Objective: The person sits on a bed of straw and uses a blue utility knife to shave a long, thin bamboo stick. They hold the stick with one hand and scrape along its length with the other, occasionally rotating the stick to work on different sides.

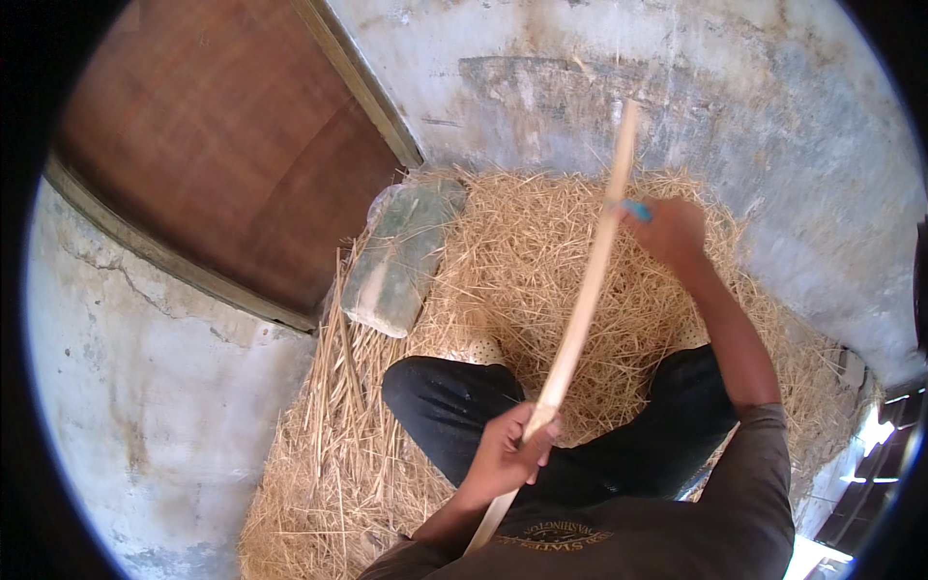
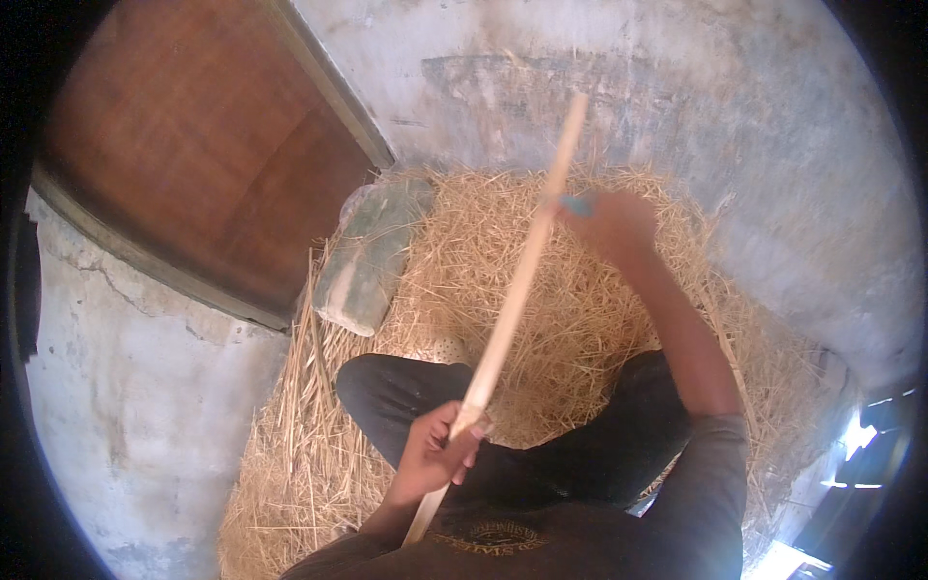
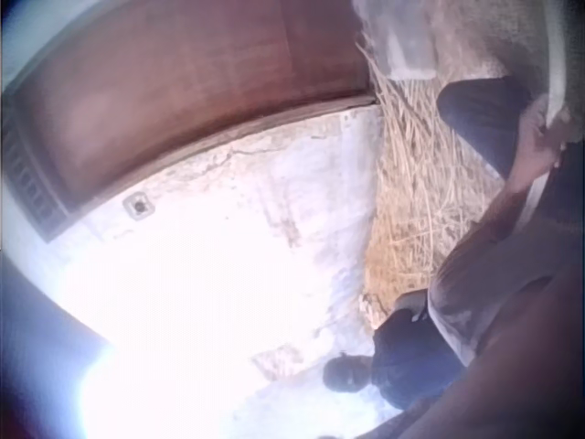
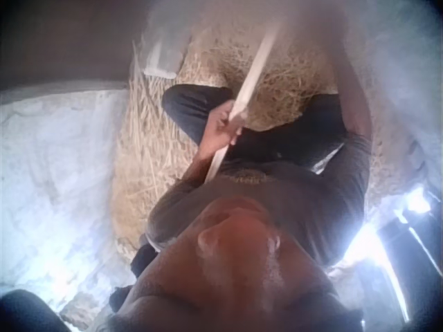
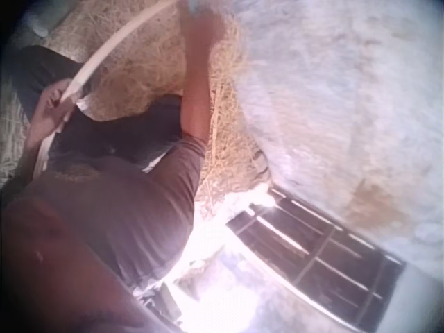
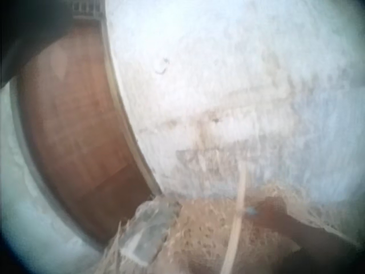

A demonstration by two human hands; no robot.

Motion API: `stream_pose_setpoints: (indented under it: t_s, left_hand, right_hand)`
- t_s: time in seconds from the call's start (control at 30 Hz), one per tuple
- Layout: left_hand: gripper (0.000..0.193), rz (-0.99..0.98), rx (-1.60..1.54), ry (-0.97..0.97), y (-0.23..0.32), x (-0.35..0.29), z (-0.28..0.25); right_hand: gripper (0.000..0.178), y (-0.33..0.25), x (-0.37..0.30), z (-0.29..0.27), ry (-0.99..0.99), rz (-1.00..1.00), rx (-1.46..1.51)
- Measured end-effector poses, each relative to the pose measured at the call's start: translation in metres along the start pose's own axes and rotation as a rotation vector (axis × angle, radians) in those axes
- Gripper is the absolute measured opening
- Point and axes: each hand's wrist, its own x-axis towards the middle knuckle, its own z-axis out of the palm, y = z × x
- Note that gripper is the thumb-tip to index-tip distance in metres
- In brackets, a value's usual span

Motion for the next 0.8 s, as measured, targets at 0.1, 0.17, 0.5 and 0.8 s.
stream_pose_setpoints:
  t_s: [0.1,0.17,0.5,0.8]
  left_hand:
    - [0.015,0.040,-0.067,0.068,0.005,0.013,-0.004]
    - [0.016,0.062,-0.058,0.090,0.009,0.016,-0.013]
    - [0.014,-0.006,0.007,0.065,0.005,0.005,-0.004]
    - [0.017,0.036,0.076,0.097,0.017,0.003,-0.007]
  right_hand:
    - [0.061,-0.017,-0.049,0.026,0.197,-0.433,-0.073]
    - [0.062,-0.041,-0.079,0.015,-0.026,-0.469,0.089]
    - [0.068,-0.024,-0.044,0.004,-0.026,-0.288,0.017]
    - [0.068,-0.023,-0.017,-0.002,0.319,-0.681,-0.089]
